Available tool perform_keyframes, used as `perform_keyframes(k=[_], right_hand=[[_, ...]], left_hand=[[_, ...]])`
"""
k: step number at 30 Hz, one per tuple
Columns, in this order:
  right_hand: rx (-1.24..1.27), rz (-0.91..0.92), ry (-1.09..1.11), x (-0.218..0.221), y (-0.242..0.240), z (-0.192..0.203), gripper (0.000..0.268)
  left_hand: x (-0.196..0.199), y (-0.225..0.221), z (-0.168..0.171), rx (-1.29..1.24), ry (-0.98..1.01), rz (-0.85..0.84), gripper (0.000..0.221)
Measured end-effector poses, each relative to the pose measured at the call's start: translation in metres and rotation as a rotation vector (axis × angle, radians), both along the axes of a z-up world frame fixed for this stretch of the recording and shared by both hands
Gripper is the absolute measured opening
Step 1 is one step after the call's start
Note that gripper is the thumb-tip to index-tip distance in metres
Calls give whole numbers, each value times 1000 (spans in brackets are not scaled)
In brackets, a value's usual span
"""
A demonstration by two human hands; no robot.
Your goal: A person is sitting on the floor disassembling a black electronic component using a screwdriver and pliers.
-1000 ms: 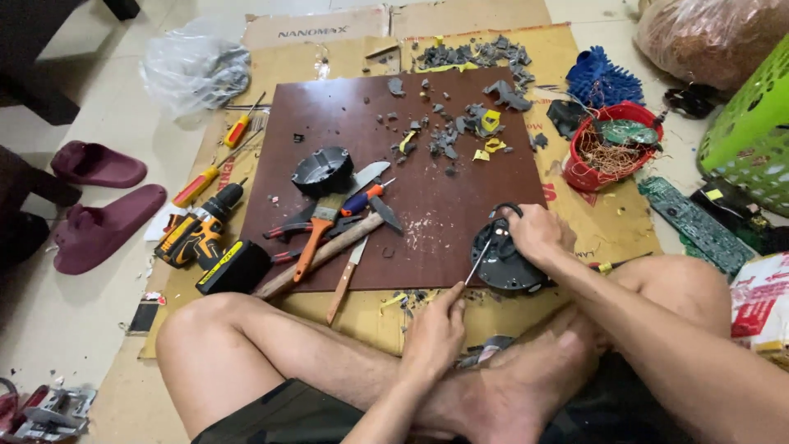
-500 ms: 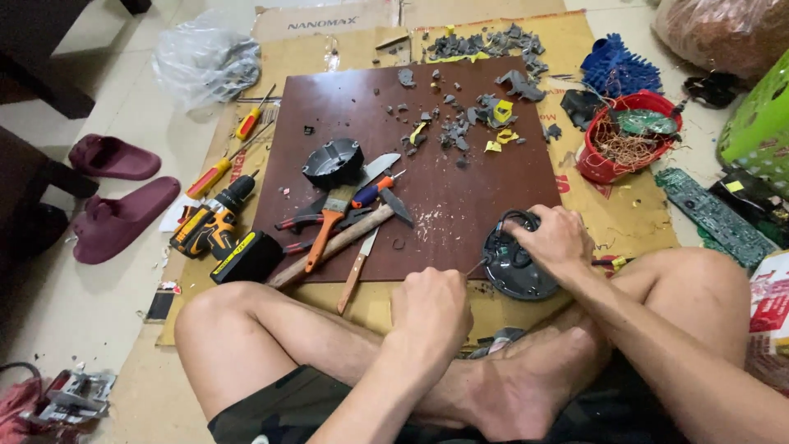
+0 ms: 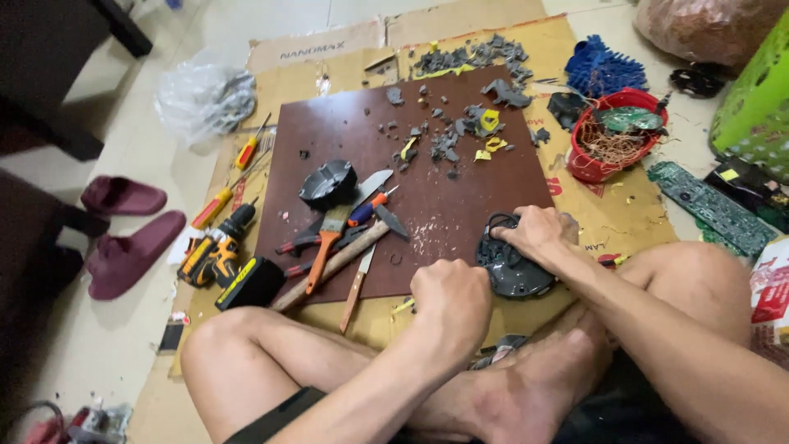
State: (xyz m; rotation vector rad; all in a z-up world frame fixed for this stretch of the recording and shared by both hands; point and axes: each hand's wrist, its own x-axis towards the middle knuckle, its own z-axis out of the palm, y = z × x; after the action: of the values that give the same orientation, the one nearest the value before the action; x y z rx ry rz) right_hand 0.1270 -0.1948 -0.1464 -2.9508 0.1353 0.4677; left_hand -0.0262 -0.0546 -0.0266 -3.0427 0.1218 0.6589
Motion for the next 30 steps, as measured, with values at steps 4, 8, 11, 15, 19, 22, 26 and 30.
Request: perform_keyframes(k=[4, 8, 11, 15, 19, 22, 26, 30], right_hand=[[76, -2, -15, -10, 0, 4, 78], [76, 72, 4, -7, -9, 1, 78], [112, 62, 9, -10, -10, 7, 73], [162, -50, -36, -17, -1, 11, 72], [161, -18, -100, -21, -5, 9, 65], [166, -53, -59, -26, -2, 19, 51], [204, -67, -77, -21, -10, 5, 52], [194, -60, -160, -26, -21, 7, 49]], left_hand=[[18, -36, 7, 128, 83, -183, 31], [19, -61, -15, 193, 100, -229, 33], [6, -37, -40, 62, 33, -108, 26], [-23, 9, -105, -172, -279, 115, 54], [-20, 18, -80, -517, -17, 450, 56], [-14, 34, -131, -1176, 45, 972, 37], [-25, 36, -67, -1065, 34, 789, 38], [-33, 46, -21, -714, 55, 461, 38]])
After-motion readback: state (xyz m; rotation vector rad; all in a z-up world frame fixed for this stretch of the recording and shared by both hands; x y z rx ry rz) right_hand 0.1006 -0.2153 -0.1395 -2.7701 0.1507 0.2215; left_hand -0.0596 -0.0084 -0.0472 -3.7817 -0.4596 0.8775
